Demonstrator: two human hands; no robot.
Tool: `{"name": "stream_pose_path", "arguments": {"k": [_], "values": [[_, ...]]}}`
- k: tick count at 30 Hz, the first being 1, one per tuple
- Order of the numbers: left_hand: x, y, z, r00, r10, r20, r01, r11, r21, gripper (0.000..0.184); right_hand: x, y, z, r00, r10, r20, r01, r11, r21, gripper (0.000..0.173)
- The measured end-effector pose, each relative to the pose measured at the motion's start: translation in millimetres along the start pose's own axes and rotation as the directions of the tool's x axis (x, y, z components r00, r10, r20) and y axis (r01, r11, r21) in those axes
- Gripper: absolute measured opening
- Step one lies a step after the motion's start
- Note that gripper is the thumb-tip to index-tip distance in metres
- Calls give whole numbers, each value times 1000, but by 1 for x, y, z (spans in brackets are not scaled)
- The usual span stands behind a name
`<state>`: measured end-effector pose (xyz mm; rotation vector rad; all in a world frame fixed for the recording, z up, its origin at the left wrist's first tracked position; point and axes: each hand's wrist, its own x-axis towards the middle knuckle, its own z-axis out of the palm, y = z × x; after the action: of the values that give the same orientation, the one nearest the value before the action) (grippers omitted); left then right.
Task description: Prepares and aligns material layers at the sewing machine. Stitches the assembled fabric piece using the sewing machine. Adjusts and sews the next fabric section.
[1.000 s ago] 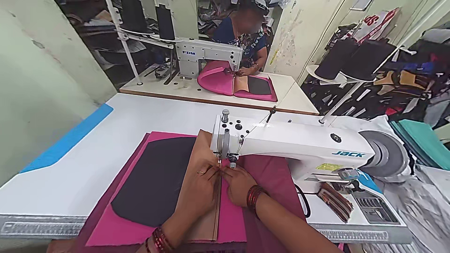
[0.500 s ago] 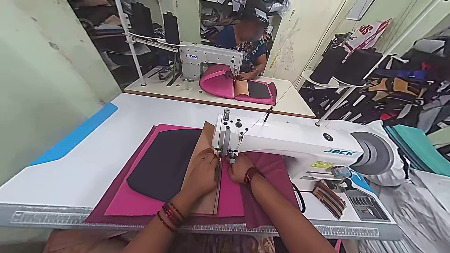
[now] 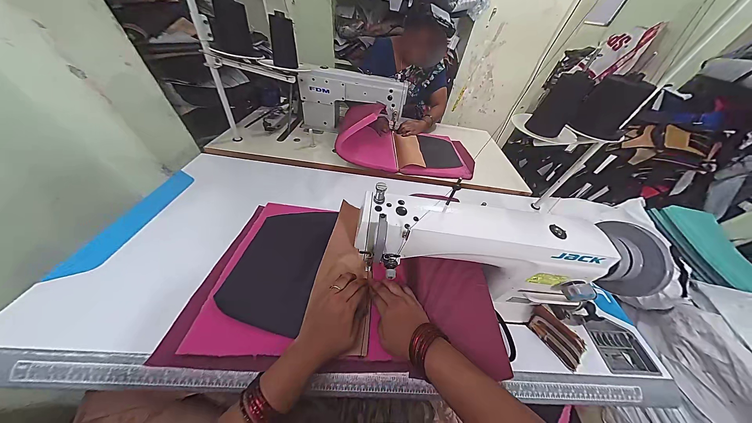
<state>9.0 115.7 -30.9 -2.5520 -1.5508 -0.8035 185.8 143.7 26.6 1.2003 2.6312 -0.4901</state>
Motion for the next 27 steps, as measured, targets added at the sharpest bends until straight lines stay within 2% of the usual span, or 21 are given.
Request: {"name": "stream_pose_path", "arguments": {"k": [3, 7, 10, 13, 16, 20, 22, 24, 27], "values": [[10, -2, 2, 999, -29, 28, 29, 1000, 5, 42, 9, 7, -4, 1000, -11, -20, 11, 1000, -14, 55], [25, -1, -8, 959, -179, 219, 192, 981, -37, 38, 21, 14, -5, 999, 13, -42, -11, 999, 50, 53], [39, -4, -15, 920, -230, 318, 247, 969, -16, 41, 27, 16, -16, 996, 85, -2, -84, 994, 70, 55], [47, -8, -19, 898, -245, 366, 266, 964, -5, 43, 30, 19, -23, 996, 86, -15, -85, 995, 52, 53], [49, -12, -19, 908, -221, 357, 252, 967, -41, 41, 30, 21, -27, 997, 65, -40, -64, 998, 13, 52], [28, -25, -12, 963, -57, 265, 110, 976, -188, 41, 24, 19, -11, 990, 34, -135, -22, 996, 85, 48], [16, -34, -10, 984, 50, 170, -10, 974, -226, 44, 15, 18, 2, 966, 21, -256, 28, 982, 185, 44], [8, -38, -14, 983, 101, 156, -63, 970, -233, 40, 5, 19, 22, 913, -8, -408, 114, 965, 237, 42], [3, -40, -18, 980, 116, 160, -74, 966, -247, 33, -2, 20, 49, 771, -77, -633, 247, 951, 185, 40]]}}
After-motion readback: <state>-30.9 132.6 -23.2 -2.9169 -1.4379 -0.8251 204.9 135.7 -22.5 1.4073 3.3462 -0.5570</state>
